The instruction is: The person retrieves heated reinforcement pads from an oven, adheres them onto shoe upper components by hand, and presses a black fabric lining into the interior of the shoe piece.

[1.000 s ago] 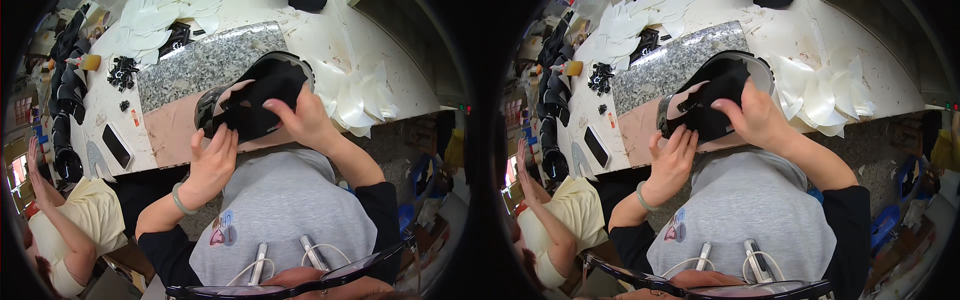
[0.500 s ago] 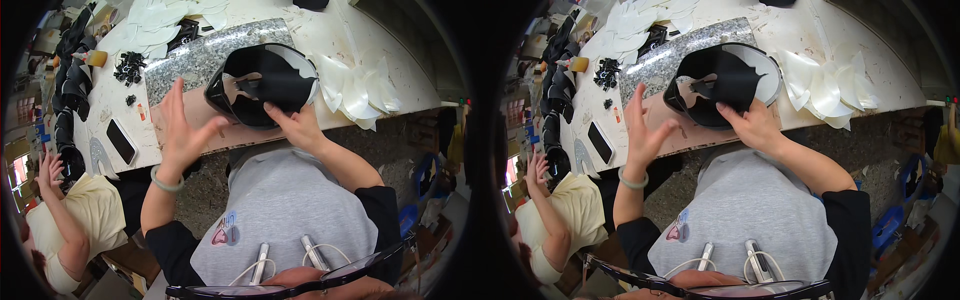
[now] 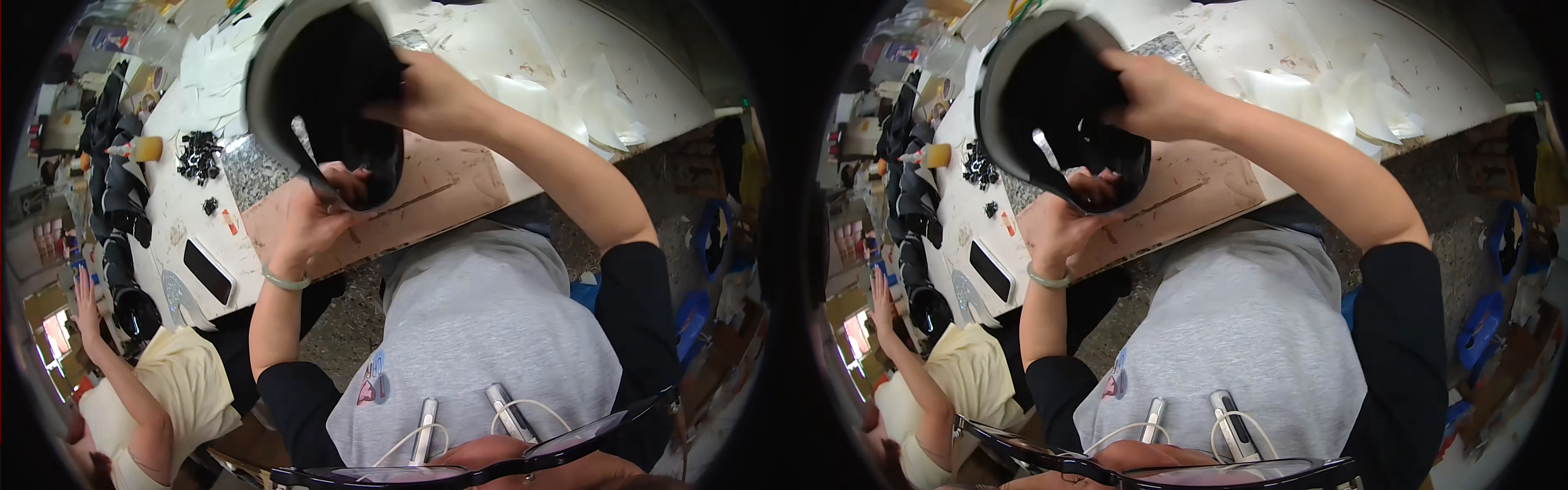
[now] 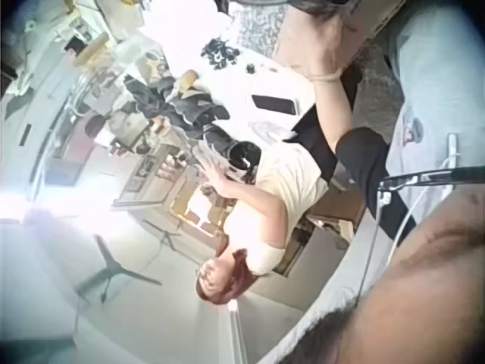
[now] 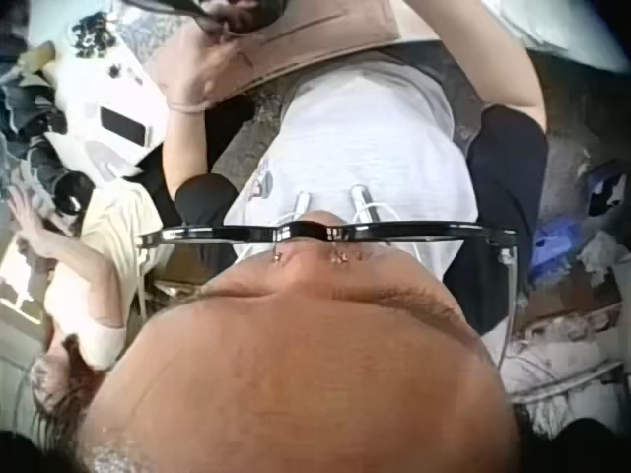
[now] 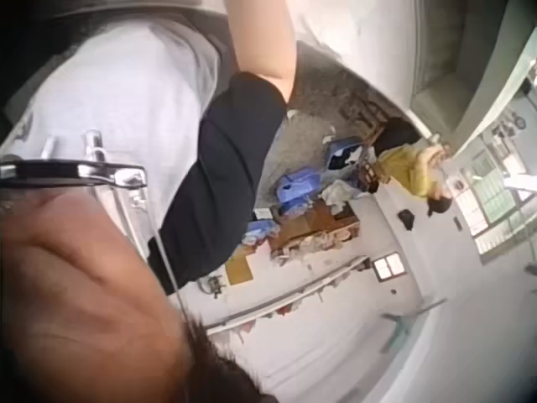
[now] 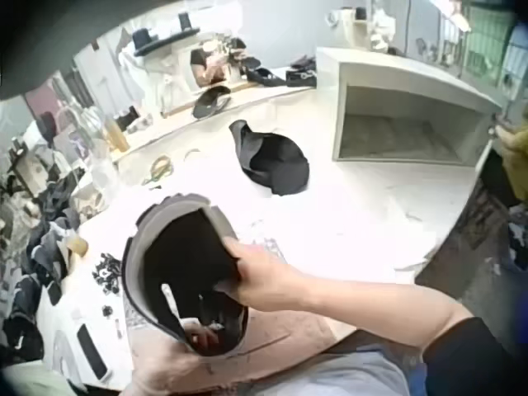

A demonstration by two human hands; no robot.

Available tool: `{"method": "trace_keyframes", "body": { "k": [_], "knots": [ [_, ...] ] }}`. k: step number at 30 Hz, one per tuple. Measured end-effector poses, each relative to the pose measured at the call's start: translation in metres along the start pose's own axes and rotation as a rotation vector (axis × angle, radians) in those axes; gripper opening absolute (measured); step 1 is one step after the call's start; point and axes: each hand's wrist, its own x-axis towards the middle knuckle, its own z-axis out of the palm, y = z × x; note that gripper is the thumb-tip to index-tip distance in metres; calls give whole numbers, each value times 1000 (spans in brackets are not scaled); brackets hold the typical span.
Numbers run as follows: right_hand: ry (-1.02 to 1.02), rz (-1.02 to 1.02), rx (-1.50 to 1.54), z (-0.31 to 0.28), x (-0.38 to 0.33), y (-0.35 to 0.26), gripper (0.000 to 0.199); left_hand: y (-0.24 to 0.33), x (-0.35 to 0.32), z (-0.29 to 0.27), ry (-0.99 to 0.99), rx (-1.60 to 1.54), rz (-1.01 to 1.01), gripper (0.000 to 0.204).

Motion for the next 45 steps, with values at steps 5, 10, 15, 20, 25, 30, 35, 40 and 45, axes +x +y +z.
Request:
{"method": "trace_keyframes", "body": {
  "k": [5,10,15,20,25,30,35,40,45],
  "knots": [
    [-311,371,-63,-1,27,14,32,-17,3,9,1,-159,-87,30],
    [-512,479,55,-6,31,22,35,-15,21,5,-125,94,148,47],
    [-483,344,-136,-9,40,3,36,-36,14,-5,-84,-63,4,47],
    [-455,260,-246,5,50,23,38,-35,21,-10,-26,-210,-97,50],
    [-364,217,-178,10,41,26,43,-34,23,-14,-98,208,6,48],
    [-575,355,-219,2,43,13,48,-26,23,-10,-69,264,7,33],
    [-504,407,-234,2,35,8,43,-37,13,-10,-22,352,118,23],
    [-573,435,-245,-6,38,-6,31,-39,15,-9,-14,337,163,24],
    [-707,629,-51,-27,44,-23,36,-34,10,-12,39,240,124,30]
  ]
}}
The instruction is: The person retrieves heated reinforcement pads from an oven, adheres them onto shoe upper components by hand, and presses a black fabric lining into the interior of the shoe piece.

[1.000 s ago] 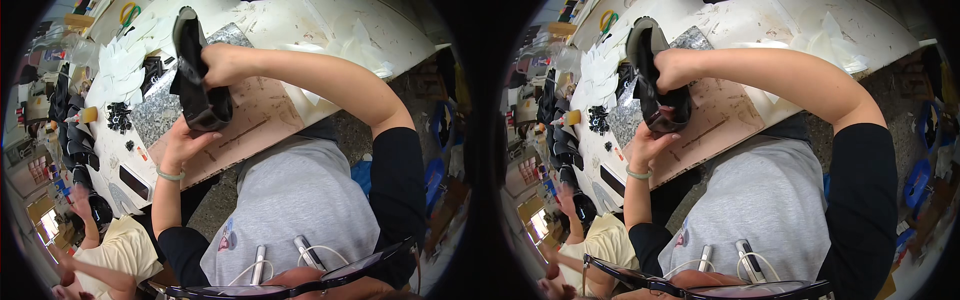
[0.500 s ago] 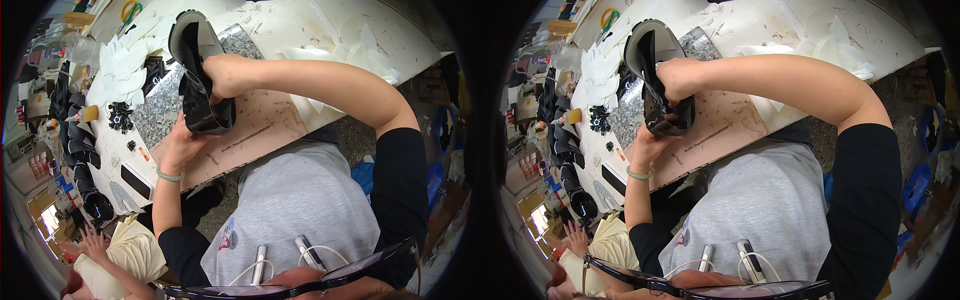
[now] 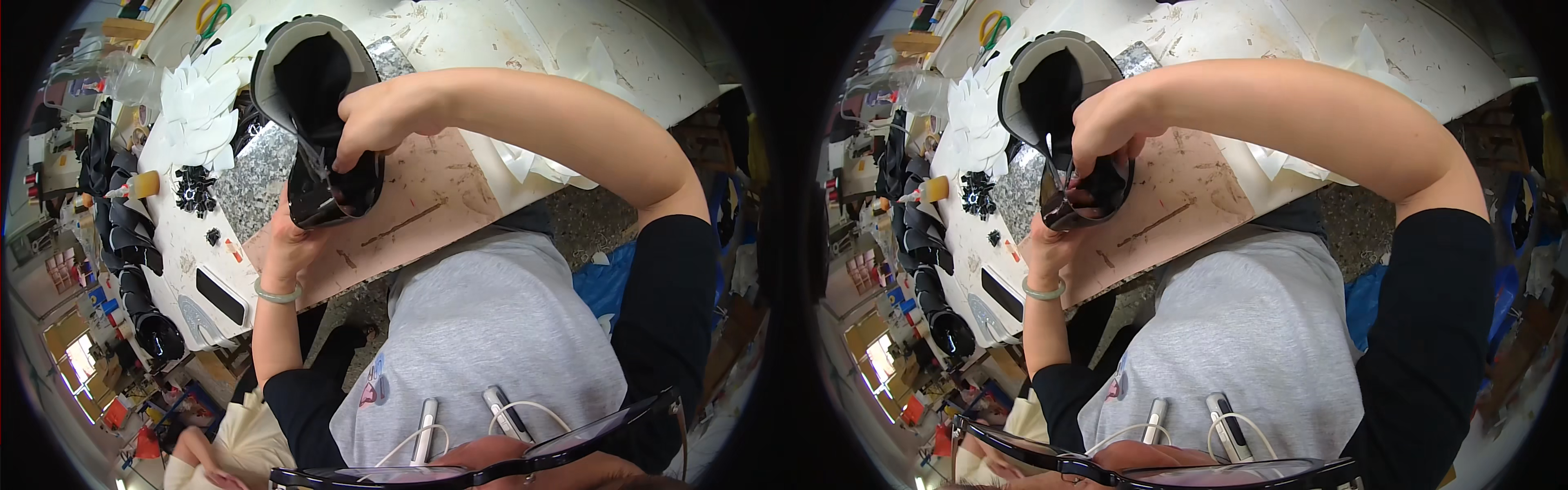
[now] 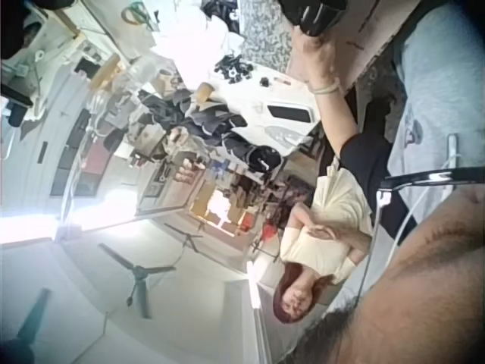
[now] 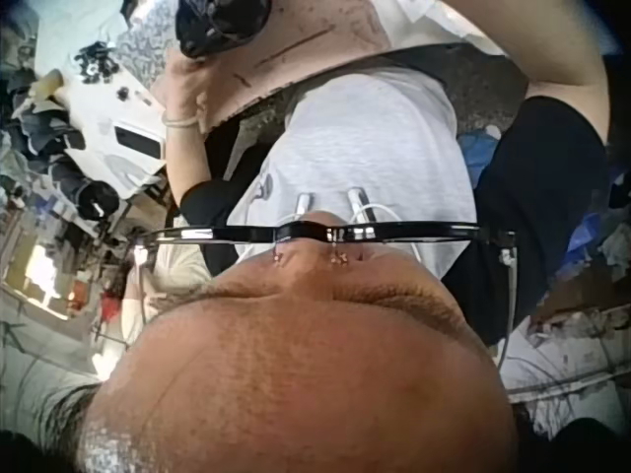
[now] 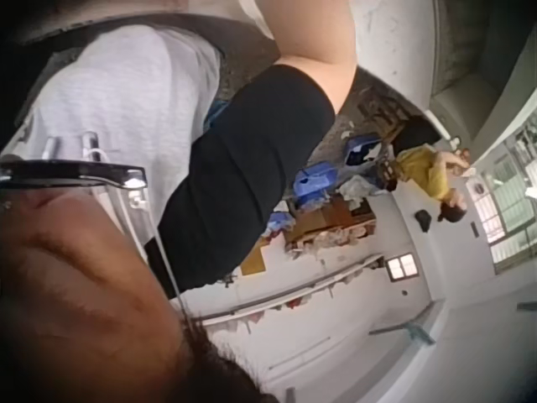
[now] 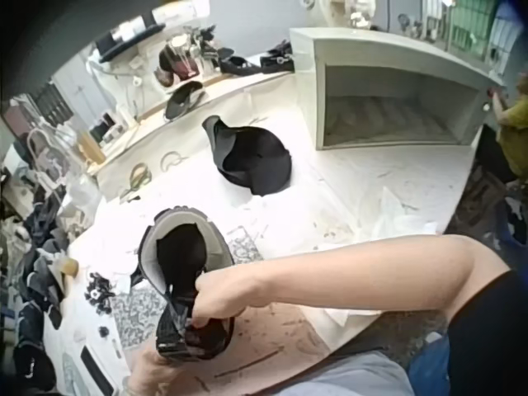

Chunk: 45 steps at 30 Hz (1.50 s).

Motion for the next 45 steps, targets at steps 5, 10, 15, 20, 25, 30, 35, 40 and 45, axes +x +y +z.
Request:
{"method": "trace_keyframes", "body": {
  "k": [5,10,15,20,25,30,35,40,45],
  "knots": [
    [-51,-7,454,-22,14,19,43,8,3,-6,21,70,92,26],
    [-78,-69,647,-25,20,26,28,13,-7,-4,211,-587,52,23],
    [-164,-123,817,-1,9,24,43,11,-25,1,238,-767,-22,30],
    [63,22,-5,-7,-21,12,49,26,-31,5,220,-1017,-59,40],
    [254,-842,-288,42,-35,7,57,8,-37,3,89,-950,57,47],
    [75,-641,-30,60,-29,13,47,42,-22,3,123,-971,-136,44],
    [193,-736,239,60,-26,22,29,58,-5,0,227,-1133,-205,43],
    [190,-872,316,41,-41,3,18,82,9,1,349,-1280,-94,35],
    [165,-957,429,33,-61,-1,28,100,17,-2,295,-1172,32,31]
  ]
}}
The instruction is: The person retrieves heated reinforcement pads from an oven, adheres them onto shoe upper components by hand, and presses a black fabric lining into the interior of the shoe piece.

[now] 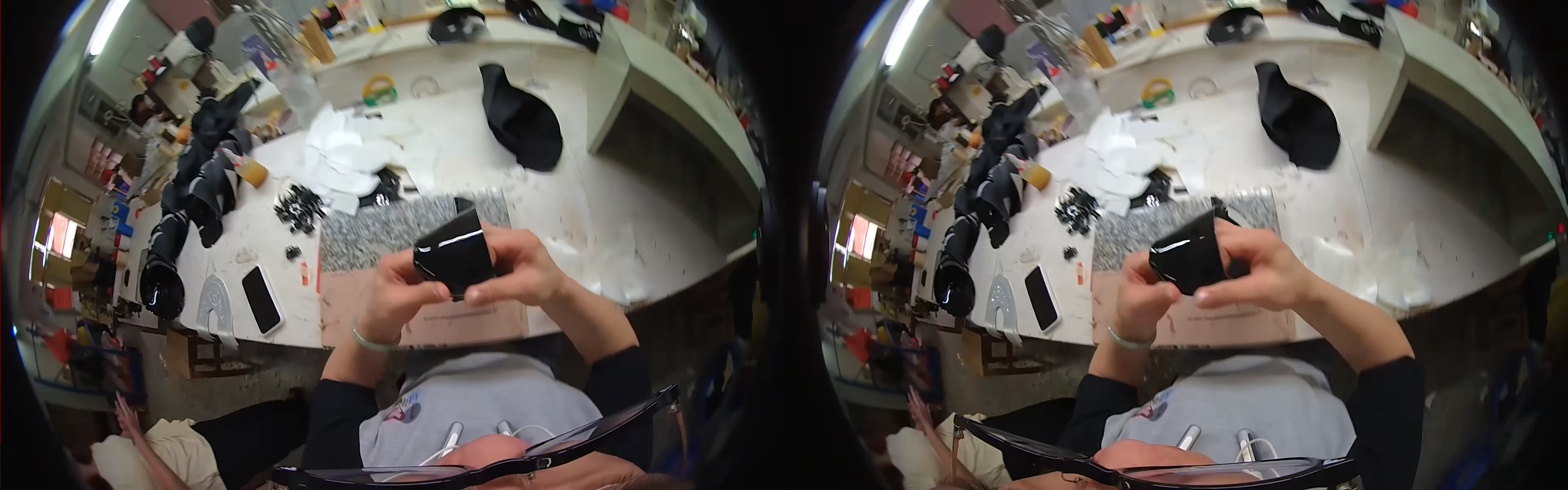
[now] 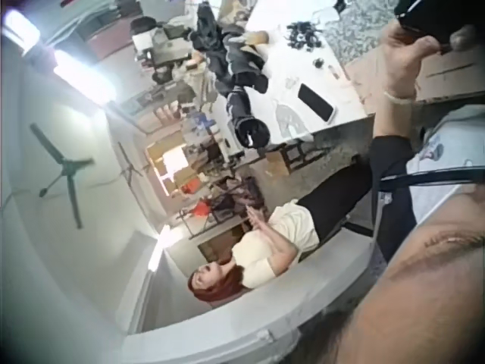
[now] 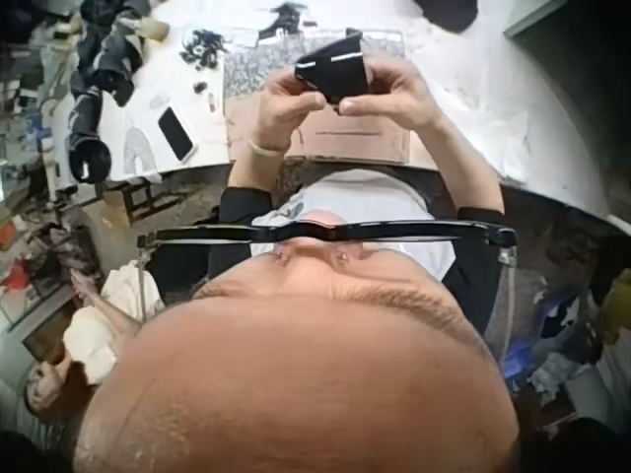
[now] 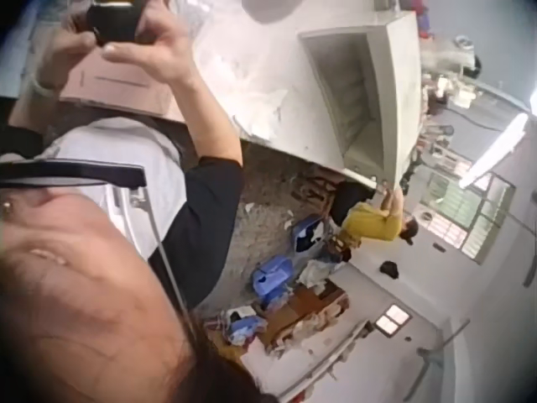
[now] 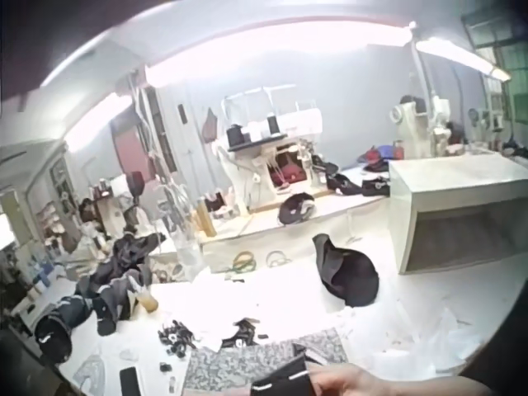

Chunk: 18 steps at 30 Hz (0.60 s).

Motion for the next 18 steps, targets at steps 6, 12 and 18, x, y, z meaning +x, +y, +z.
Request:
{"method": "trace_keyframes", "body": {
  "k": [6,12,18],
  "knots": [
    [-31,-87,-357,-3,1,-7,26,9,5,1,-107,380,96,30],
    [79,49,-306,2,-26,40,26,-26,-19,-6,44,49,-184,36],
    [62,266,47,12,-22,25,24,-29,-24,-5,78,-28,-147,37]
  ]
}}
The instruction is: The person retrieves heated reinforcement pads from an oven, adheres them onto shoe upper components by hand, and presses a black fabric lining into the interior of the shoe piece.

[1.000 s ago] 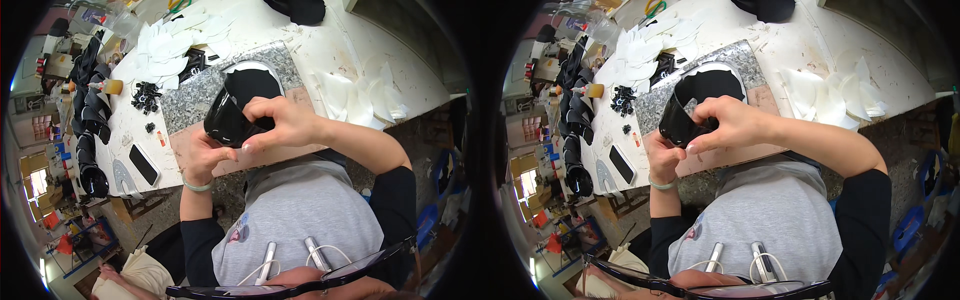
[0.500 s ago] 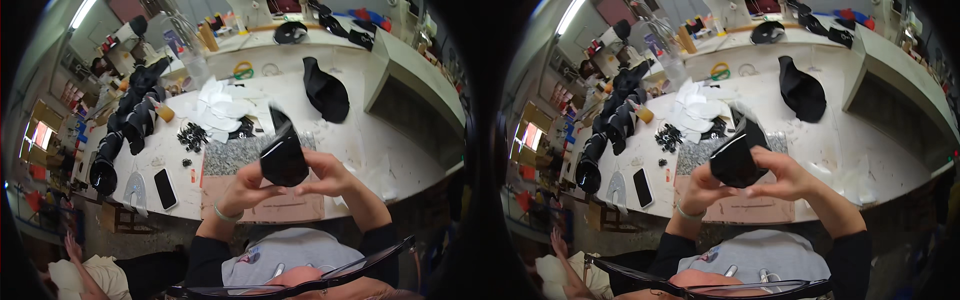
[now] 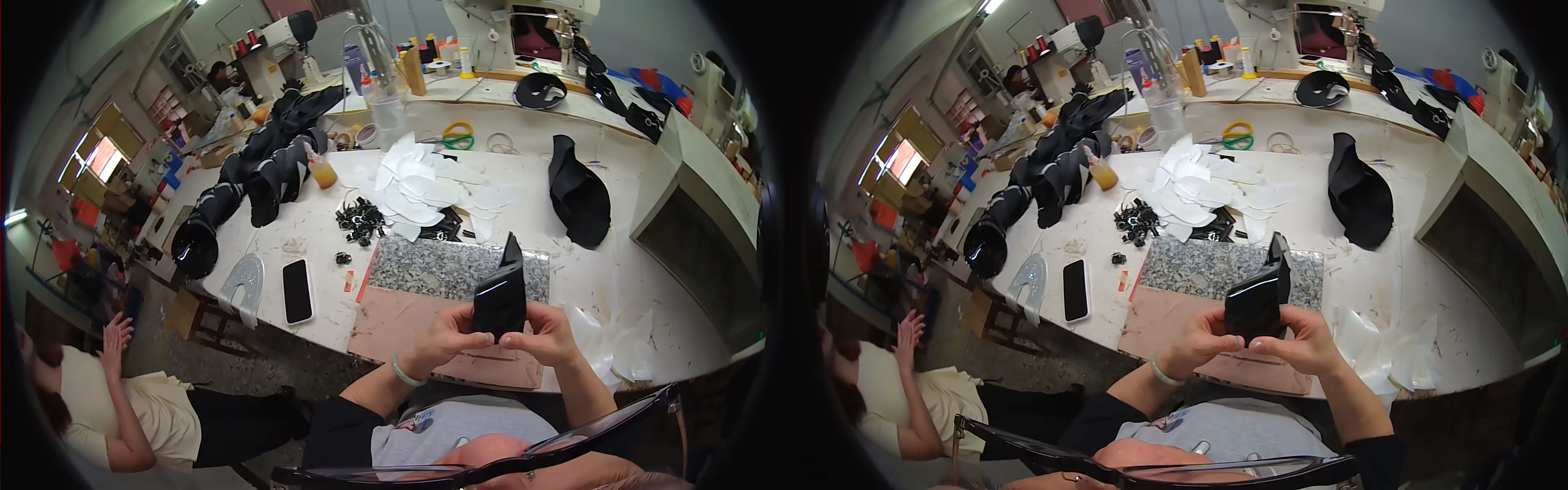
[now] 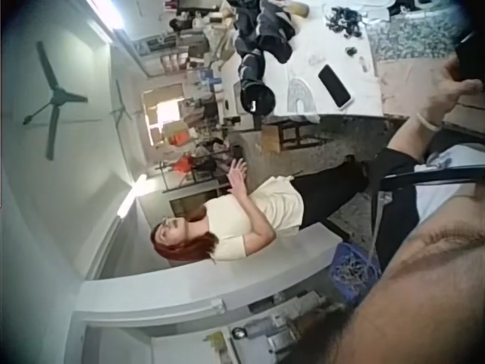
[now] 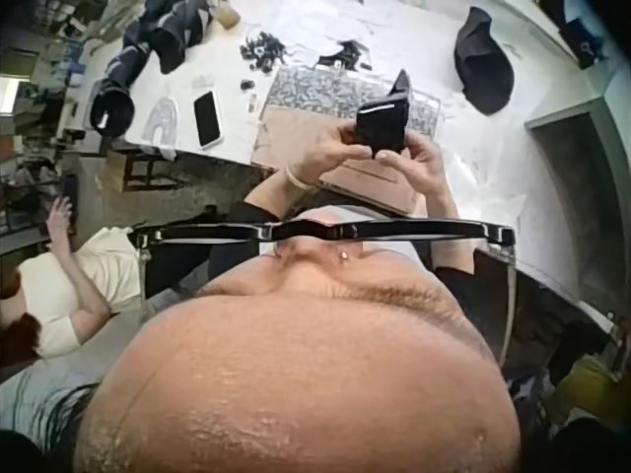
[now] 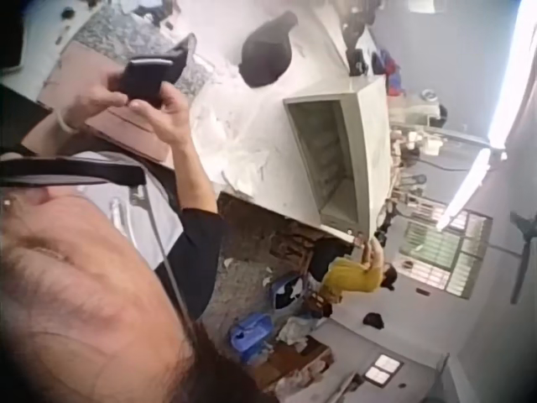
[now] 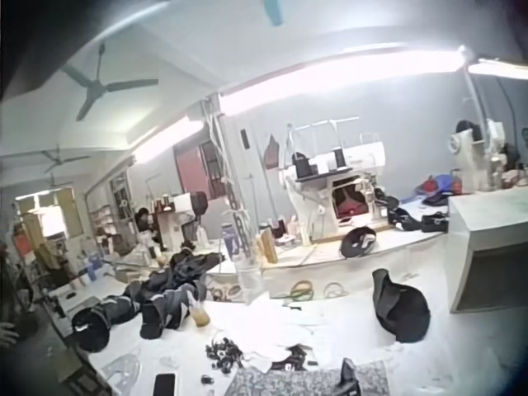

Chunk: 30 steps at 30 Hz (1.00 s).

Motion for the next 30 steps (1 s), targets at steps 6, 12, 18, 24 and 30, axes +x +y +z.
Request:
{"method": "trace_keyframes", "body": {
  "k": [6,12,18,24,30],
  "knots": [
    [39,-211,-275,1,1,-19,20,12,1,-1,-44,-1,56,42],
    [1,-140,-76,-3,-10,-22,22,1,1,13,-75,-156,97,47],
    [75,-157,-261,-21,-9,-11,23,18,17,15,8,68,-19,36],
    [180,168,156,-16,7,-20,28,13,34,18,164,-217,63,25],
    [121,132,362,-26,15,-31,33,16,57,18,137,-126,51,31]
  ]
}}
